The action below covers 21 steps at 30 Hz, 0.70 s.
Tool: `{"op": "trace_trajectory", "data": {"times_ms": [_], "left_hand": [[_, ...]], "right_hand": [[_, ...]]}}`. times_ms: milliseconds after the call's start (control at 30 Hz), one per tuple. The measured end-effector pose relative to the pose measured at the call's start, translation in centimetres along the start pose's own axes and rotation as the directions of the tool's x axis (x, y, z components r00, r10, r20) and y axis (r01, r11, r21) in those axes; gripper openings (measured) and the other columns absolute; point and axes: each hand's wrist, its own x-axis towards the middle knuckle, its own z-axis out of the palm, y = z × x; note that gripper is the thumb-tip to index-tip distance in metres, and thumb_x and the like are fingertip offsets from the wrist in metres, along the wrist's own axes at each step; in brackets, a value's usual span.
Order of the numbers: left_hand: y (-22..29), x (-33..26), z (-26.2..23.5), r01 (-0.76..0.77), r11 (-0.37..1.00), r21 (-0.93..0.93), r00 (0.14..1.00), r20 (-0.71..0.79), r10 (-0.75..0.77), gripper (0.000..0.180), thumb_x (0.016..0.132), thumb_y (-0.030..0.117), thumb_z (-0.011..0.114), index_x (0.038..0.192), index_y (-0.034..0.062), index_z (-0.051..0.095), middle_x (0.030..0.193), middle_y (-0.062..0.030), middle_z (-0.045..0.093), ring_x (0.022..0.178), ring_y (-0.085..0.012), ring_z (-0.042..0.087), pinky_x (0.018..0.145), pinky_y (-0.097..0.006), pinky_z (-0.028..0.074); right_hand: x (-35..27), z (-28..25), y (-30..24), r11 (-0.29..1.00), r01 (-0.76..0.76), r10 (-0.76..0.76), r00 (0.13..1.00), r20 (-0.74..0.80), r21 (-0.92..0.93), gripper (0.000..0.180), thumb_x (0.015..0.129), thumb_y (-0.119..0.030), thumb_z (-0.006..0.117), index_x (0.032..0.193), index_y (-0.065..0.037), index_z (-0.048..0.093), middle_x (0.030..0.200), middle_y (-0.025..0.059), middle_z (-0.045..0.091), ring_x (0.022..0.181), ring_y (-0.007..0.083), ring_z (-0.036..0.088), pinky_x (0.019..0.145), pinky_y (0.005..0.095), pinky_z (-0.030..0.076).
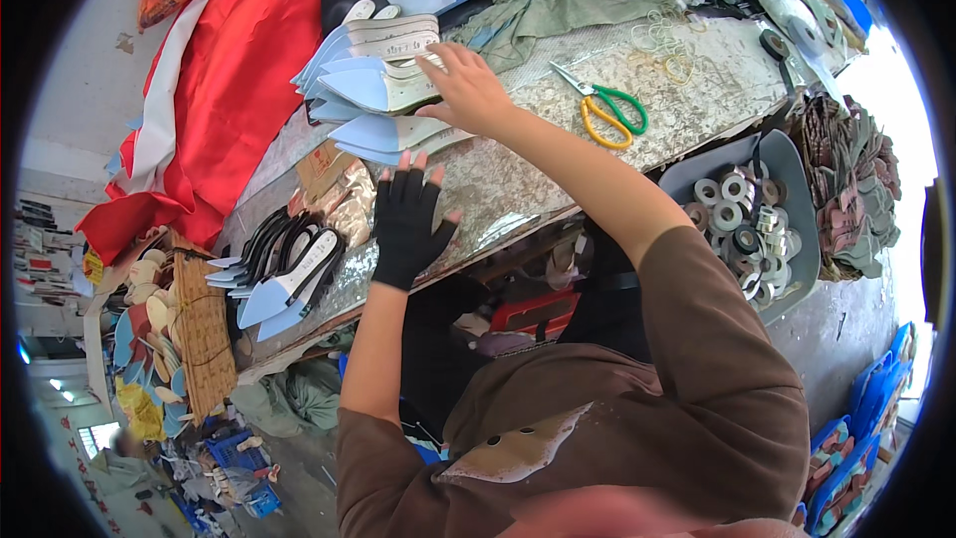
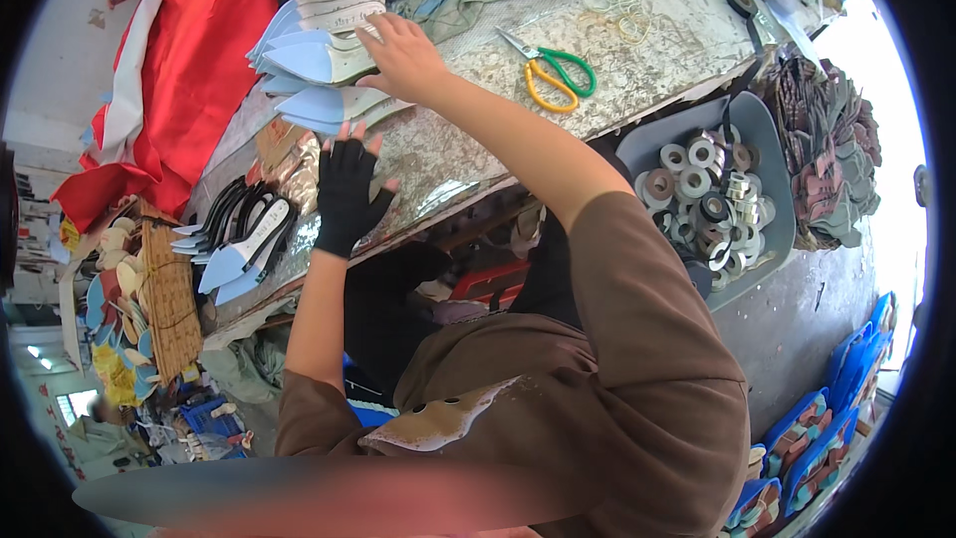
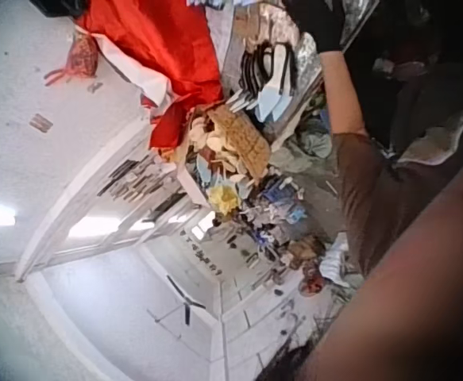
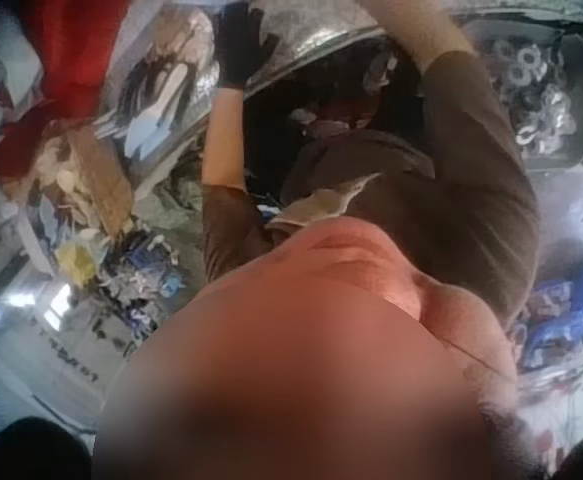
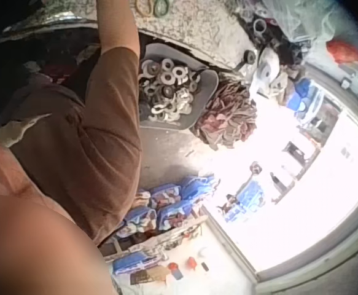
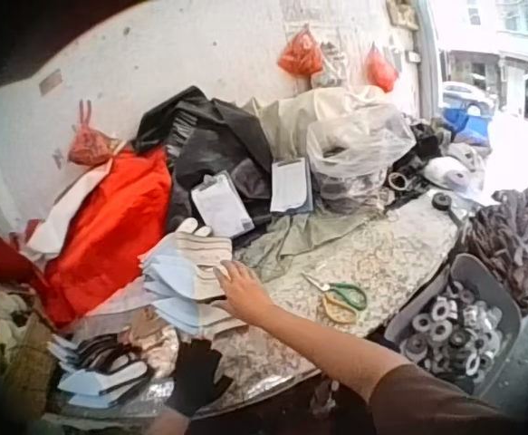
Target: The recorder is applying heels to shoe soles and trimming excess material using scissors.
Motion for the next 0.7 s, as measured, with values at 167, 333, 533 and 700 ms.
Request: {"op": "trace_trajectory", "data": {"times_ms": [167, 333, 533, 700], "left_hand": [[-2.0, 4.1, 4.1, 0.123, 0.986, 0.117, 0.991, -0.063, -0.116, 0.072, 0.088, 0.047, 0.061, 0.144, 0.0052, 0.042, 0.152, -0.0190, 0.035, 0.141, -0.0364, 0.033, 0.115, -0.058, 0.019], [-2.6, 3.8, 5.6, 0.165, 0.981, 0.104, 0.986, -0.043, -0.161, 0.078, 0.088, 0.050, 0.060, 0.147, 0.0036, 0.037, 0.153, -0.0201, 0.033, 0.141, -0.0366, 0.034, 0.113, -0.060, 0.020], [-2.5, 4.0, 5.6, 0.163, 0.983, 0.086, 0.985, -0.074, -0.157, 0.078, 0.087, 0.050, 0.062, 0.147, 0.0055, 0.037, 0.151, -0.0196, 0.037, 0.138, -0.0362, 0.038, 0.113, -0.060, 0.022], [-2.5, 4.2, 5.7, 0.164, 0.983, 0.081, 0.983, -0.094, -0.156, 0.077, 0.087, 0.050, 0.062, 0.146, 0.0061, 0.040, 0.149, -0.0191, 0.040, 0.137, -0.0356, 0.039, 0.112, -0.060, 0.023]], "right_hand": [[1.8, 1.4, 1.1, 0.988, 0.151, -0.114, 0.885, 0.450, -0.045, 0.042, 0.077, -0.029, 0.077, 0.110, -0.007, 0.067, 0.113, 0.0104, 0.059, 0.109, 0.0271, 0.057, 0.097, 0.0381, 0.046], [5.2, 1.1, 0.4, 0.972, 0.197, -0.066, 0.746, 0.663, -0.125, 0.038, 0.073, -0.025, 0.079, 0.104, -0.005, 0.069, 0.103, 0.0118, 0.065, 0.098, 0.0297, 0.065, 0.082, 0.0386, 0.054], [8.9, 0.4, 0.6, 0.966, 0.240, -0.044, 0.513, 0.857, -0.094, 0.042, 0.066, -0.024, 0.079, 0.102, -0.004, 0.068, 0.095, 0.0150, 0.067, 0.095, 0.0320, 0.067, 0.077, 0.0404, 0.056], [9.1, -0.2, 3.5, 0.987, 0.161, -0.073, 0.498, 0.864, -0.009, 0.044, 0.065, -0.027, 0.079, 0.101, -0.005, 0.067, 0.100, 0.0129, 0.066, 0.097, 0.0302, 0.065, 0.080, 0.0401, 0.054]]}}
